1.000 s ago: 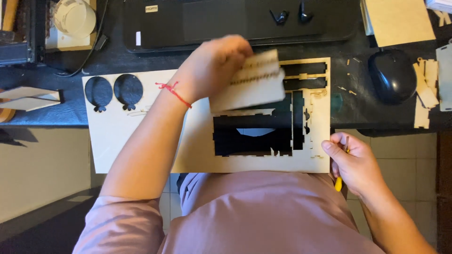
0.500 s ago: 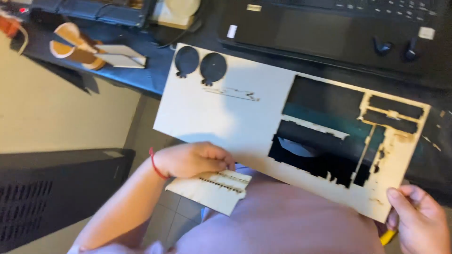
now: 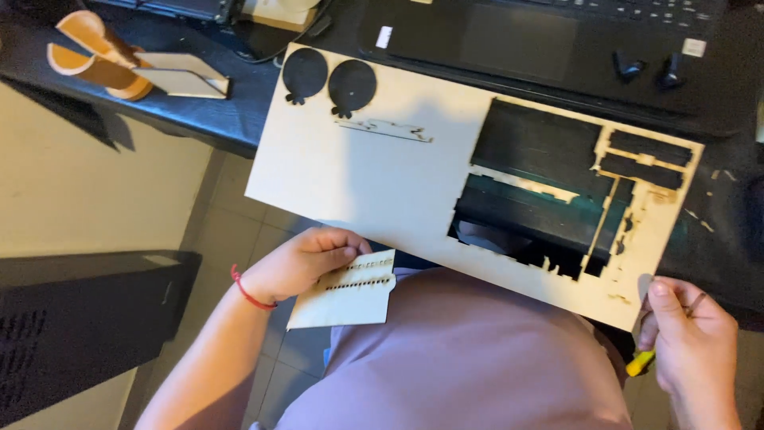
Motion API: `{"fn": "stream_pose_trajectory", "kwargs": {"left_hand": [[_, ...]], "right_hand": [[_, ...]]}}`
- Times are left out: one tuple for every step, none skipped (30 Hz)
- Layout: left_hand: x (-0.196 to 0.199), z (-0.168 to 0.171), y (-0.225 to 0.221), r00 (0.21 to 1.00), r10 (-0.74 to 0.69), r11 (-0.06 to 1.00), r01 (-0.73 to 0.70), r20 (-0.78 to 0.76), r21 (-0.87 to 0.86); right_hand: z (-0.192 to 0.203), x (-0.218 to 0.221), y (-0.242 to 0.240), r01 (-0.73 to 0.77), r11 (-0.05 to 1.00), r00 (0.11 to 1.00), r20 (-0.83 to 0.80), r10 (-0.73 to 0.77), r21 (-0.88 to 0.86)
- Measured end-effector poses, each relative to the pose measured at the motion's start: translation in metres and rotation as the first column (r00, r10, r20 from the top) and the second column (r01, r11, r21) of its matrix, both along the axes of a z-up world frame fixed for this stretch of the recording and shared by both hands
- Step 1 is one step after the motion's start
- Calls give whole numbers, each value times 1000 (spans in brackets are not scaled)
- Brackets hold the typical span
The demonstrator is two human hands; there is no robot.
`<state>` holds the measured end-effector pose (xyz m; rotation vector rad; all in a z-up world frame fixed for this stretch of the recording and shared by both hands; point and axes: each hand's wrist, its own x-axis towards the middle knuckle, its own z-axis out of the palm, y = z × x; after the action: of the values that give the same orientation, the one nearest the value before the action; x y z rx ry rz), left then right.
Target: Attaching laser-cut wooden edge strips to a larger wooden assembly, including popping the strips out of a sheet and trimming them with a utility knife.
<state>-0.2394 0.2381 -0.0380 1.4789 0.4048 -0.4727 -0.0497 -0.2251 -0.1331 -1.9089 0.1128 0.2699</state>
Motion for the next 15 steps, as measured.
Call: {"fn": "stream_pose_trajectory", "kwargs": {"left_hand": [[2,3,-2,1000,-11,1000,11,5,-4],[4,5,-4,999,14,1000,-14,-32,1],[5,8,-7,997,36,999,-36,-73,3],[5,11,-11,997,21,1000,-21,-73,-5],[8,13,-14,999,26,998,-25,-19,54],[11,15,-20,999,29,993,-33,36,112],[9,11,-28,998,-25,996,20,56,87],[8,5,-37,992,116,993,-117,58,15],[6,-4,-42,968,247,968,-244,40,-61],[18,-12,-52,981,187,979,-182,53,-93],[25,-15,-62,961,273,924,-253,34,-288],[31,-18,-71,936,351,826,-315,-12,-467],[50,-10,-88,946,325,833,-290,-6,-471],[67,-1,-104,951,305,880,-259,57,-398],[80,8,-118,949,293,917,-243,118,-317]], "right_hand": [[1,0,-1,11,1000,1000,5,-11,-4],[3,0,-2,-2,1000,1000,18,2,1],[5,-1,-6,-12,1000,1000,28,12,0],[13,-3,0,3,1000,1000,29,-3,-8],[23,-5,5,13,998,1000,-27,-15,-60],[32,-5,7,22,994,996,-82,-31,-110],[43,-7,11,79,988,994,-61,-88,-134],[53,-6,14,75,986,994,-73,-87,-148],[62,-8,18,79,983,992,-87,-94,-166],[67,-11,8,144,971,985,-65,-158,-192],[69,-13,2,129,974,990,-35,-137,-188],[73,-14,-3,113,976,993,-5,-116,-186],[80,-17,-7,140,972,990,2,-143,-188],[88,-21,-10,136,979,991,27,-134,-153],[95,-23,-8,116,986,993,49,-111,-117]]}}
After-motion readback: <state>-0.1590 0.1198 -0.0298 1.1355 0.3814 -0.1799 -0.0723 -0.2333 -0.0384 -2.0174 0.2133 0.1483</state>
